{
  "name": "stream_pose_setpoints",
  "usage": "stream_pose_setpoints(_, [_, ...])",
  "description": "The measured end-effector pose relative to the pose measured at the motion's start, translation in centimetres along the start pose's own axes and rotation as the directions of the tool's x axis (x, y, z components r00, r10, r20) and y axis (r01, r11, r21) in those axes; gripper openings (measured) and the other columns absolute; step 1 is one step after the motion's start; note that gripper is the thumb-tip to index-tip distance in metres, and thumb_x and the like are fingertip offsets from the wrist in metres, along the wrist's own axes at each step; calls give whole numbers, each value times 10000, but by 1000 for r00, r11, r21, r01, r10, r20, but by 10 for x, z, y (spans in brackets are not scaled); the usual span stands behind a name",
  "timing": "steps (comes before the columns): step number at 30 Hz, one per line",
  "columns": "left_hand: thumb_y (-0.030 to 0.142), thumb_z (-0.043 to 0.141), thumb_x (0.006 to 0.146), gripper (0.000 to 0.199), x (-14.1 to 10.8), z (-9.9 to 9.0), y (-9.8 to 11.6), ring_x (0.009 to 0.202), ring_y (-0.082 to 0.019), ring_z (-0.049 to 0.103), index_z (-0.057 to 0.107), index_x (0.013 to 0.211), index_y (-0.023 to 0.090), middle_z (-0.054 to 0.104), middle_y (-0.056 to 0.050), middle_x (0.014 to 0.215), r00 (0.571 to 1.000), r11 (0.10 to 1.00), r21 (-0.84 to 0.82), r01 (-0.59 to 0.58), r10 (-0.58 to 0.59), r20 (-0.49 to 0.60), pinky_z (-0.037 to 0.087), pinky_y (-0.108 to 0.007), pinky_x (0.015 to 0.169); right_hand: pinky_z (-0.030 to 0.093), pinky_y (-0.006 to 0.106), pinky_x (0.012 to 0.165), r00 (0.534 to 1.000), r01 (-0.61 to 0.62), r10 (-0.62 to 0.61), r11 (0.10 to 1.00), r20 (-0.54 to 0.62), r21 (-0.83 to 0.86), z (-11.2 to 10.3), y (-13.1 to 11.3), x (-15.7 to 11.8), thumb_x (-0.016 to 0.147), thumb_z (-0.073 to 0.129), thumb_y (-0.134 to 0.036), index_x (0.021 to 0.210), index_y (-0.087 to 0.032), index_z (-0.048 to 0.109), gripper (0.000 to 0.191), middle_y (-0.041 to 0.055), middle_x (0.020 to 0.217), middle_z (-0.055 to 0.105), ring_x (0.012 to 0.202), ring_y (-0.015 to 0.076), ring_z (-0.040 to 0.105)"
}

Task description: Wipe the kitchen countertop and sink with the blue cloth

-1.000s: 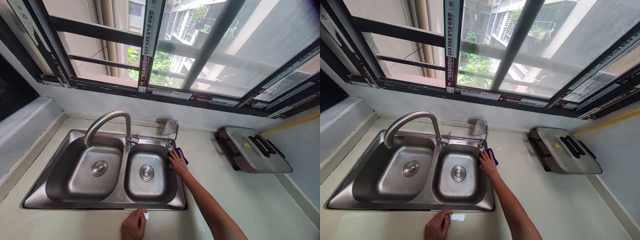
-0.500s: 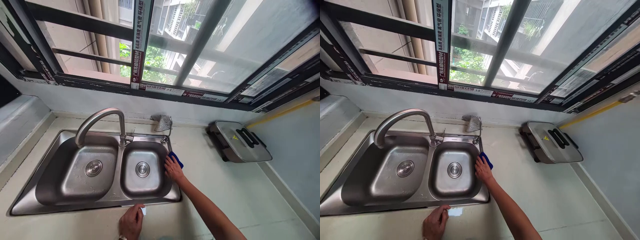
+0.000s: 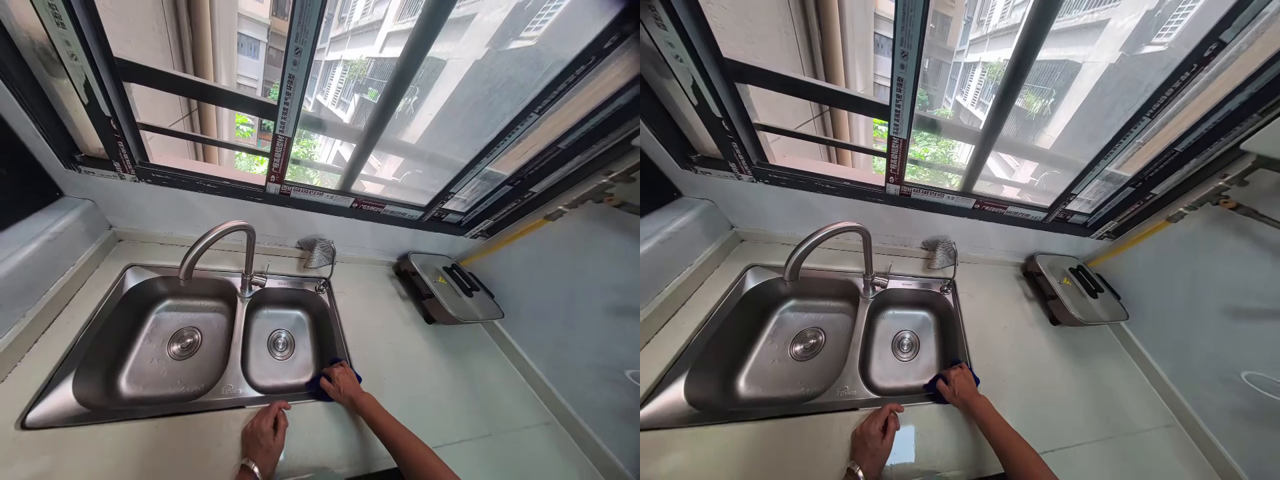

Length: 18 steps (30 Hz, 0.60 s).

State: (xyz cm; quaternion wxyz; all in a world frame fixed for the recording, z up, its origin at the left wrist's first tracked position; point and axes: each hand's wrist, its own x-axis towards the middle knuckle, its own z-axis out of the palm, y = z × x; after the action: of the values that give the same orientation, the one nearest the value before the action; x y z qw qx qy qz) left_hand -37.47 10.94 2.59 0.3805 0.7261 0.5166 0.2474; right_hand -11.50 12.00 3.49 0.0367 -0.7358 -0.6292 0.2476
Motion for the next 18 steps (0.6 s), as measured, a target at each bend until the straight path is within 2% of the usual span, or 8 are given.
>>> stream_pose_setpoints(4, [280,416,872,280,-1,-1,1,697,-155,672,695,896,279,729,14,718,997,993,-106,50,-44,57,493,-294,723,483,324,663,984,-119,153,945,-92,304,-2,-5,-6,879,306,-508,665,-206,654,509,16,568,640,607,184,600])
stream_pose_setpoints(7, [346,425,863,279,7,1,9,684,-154,660,668,957,249,739,-3,762,965,900,-382,211,-130,228,505,-303,711,506,323,592,958,-137,247,841,-145,524,-14,-8,-9,865,293,-632,780,-187,676,593,25,612,669,598,191,616])
stream_pose_setpoints(8, [381,433,861,299,12,1,14,695,-154,665,650,1002,233,748,-17,809,938,814,-497,301,-160,307,515,-306,714,518,330,592,939,-139,309,743,-151,655,-19,-10,-10,848,323,-660,823,-182,679,596,35,649,688,611,196,630])
stream_pose_setpoints(11, [493,532,816,448,30,2,34,869,-181,696,586,1149,198,743,-97,1052,850,481,-708,517,-193,490,535,-349,834,562,361,657,817,-56,568,245,-97,968,-32,-21,-12,779,473,-679,948,-177,669,565,45,765,728,705,217,677])
stream_pose_setpoints(12, [523,579,788,523,36,2,41,953,-201,691,565,1197,198,718,-124,1143,829,403,-729,553,-177,530,527,-374,887,571,367,703,774,-10,629,125,-72,992,-35,-27,-13,759,511,-675,985,-180,662,565,39,810,737,762,222,686])
stream_pose_setpoints(13, [556,611,766,602,41,3,49,1025,-222,677,540,1248,203,680,-148,1230,811,345,-739,578,-149,565,518,-400,925,571,365,752,734,21,675,85,-74,996,-37,-32,-13,752,524,-677,1004,-187,657,567,29,851,741,819,221,688])
stream_pose_setpoints(16, [696,548,767,784,51,12,70,1112,-272,652,411,1408,266,544,-166,1420,766,224,-738,637,-80,637,528,-468,926,540,360,878,673,31,712,245,-202,969,-36,-51,-15,778,480,-714,967,-196,671,584,33,933,744,929,221,663])
stream_pose_setpoints(18, [751,401,812,783,54,22,81,1119,-284,653,360,1451,300,529,-139,1442,767,173,-749,639,-73,637,543,-487,910,519,397,931,727,-8,618,443,-299,896,-36,-66,-20,809,452,-717,951,-206,689,581,54,965,743,956,240,656])
